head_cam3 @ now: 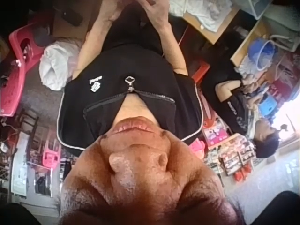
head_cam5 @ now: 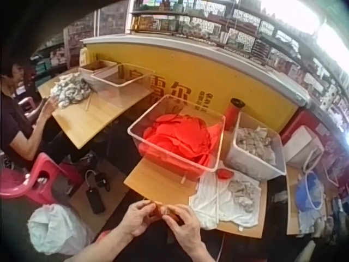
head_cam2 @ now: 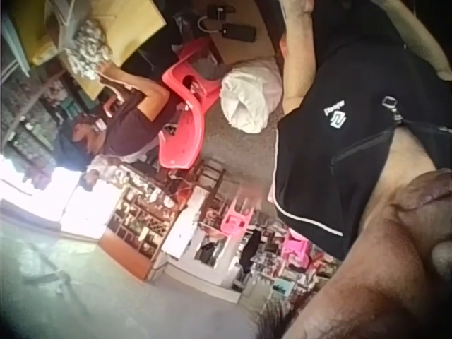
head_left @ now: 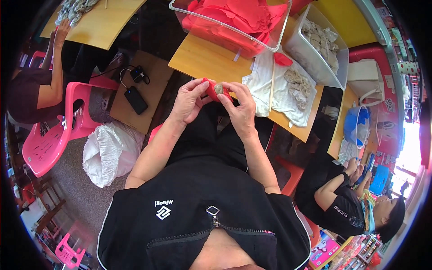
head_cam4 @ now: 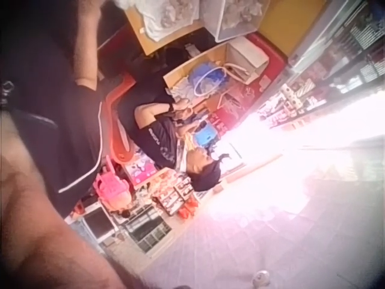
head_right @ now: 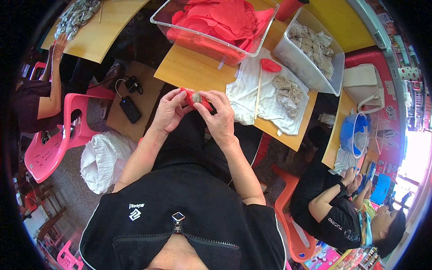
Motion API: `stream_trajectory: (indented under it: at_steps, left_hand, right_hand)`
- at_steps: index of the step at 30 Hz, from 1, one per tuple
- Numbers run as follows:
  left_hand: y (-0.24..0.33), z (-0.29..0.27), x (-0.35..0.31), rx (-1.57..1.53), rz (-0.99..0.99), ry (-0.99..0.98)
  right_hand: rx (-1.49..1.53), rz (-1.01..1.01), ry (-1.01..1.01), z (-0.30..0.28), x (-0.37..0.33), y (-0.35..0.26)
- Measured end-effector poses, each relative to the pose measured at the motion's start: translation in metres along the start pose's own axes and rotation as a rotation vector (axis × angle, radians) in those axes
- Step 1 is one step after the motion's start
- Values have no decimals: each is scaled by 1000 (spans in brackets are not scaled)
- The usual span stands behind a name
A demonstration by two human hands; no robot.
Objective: Manually assembling small red and brown items, likely crafts or accessories.
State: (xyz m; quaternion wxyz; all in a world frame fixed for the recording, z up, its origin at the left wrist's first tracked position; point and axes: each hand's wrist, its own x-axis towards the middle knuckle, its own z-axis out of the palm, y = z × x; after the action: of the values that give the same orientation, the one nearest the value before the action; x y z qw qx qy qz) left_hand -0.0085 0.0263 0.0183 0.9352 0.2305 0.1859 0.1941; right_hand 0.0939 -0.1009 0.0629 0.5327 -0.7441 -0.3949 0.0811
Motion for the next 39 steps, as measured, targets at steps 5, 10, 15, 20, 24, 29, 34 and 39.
stream_trajectory:
  at_steps: [5, 10, 15, 20, 24, 29, 34, 39]
  left_hand:
    - [-1, 3, -3, 124, -10, -45]
    - [0, 6, -4, 134, -37, -20]
    - [-5, 3, -2, 148, -79, 21]
    - [-6, -3, 0, 100, -48, 73]
    - [-10, -7, 1, 103, -4, 99]
    - [-7, -10, -2, 54, 29, 215]
    - [-2, -35, -16, 203, 2, 268]
    - [-6, -45, -20, 209, -61, 283]
  right_hand:
    - [-6, -7, -10, 1, 1, 5]
    - [-43, -48, -97, -6, 1, 5]
    - [-170, -225, -214, -6, 0, 11]
    - [-349, -225, -243, 0, -6, 1]
    - [-310, -188, -156, 19, -22, 21]
    - [-119, -82, -66, 12, 1, 18]
    - [-134, -332, 237, 5, 40, 4]
    - [-447, -307, -70, 14, 48, 66]
